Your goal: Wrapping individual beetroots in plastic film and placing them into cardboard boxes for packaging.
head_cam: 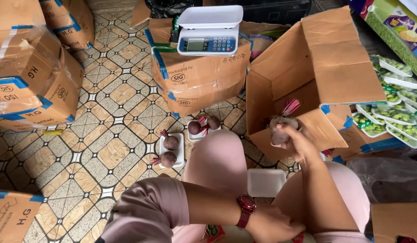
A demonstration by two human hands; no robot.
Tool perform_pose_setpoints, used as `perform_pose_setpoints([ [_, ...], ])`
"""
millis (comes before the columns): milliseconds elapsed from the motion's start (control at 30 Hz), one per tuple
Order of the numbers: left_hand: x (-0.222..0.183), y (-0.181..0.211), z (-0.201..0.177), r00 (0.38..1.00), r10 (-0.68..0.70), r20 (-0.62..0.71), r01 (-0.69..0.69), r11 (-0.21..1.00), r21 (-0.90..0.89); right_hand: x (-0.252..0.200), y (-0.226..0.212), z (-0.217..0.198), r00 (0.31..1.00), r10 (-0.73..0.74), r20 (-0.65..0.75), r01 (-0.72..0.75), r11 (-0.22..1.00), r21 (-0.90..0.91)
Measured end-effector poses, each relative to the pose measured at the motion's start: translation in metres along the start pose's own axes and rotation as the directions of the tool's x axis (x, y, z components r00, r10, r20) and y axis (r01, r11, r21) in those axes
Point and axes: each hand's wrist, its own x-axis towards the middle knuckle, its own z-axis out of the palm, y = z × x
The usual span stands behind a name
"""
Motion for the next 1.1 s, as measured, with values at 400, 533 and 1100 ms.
perform_pose_setpoints([
  [400, 0.012, -0.012, -0.019, 0.936, -0.088, 0.341, 0.306, 0.682, -0.665, -0.010, -0.006, -0.004, 0.993, 0.082, -0.088, -0.081, 0.997, 0.015],
  [533, 0.027, -0.004, 0.011, 0.960, -0.156, 0.232, 0.191, 0.971, -0.140, -0.013, -0.010, -0.016, 0.993, 0.098, -0.072, -0.096, 0.995, 0.033],
  [1100, 0.019, 0.018, -0.003, 0.994, -0.070, -0.088, 0.071, 0.997, 0.003, -0.025, -0.017, -0.027, 0.991, 0.073, -0.111, -0.065, 0.995, 0.074],
])
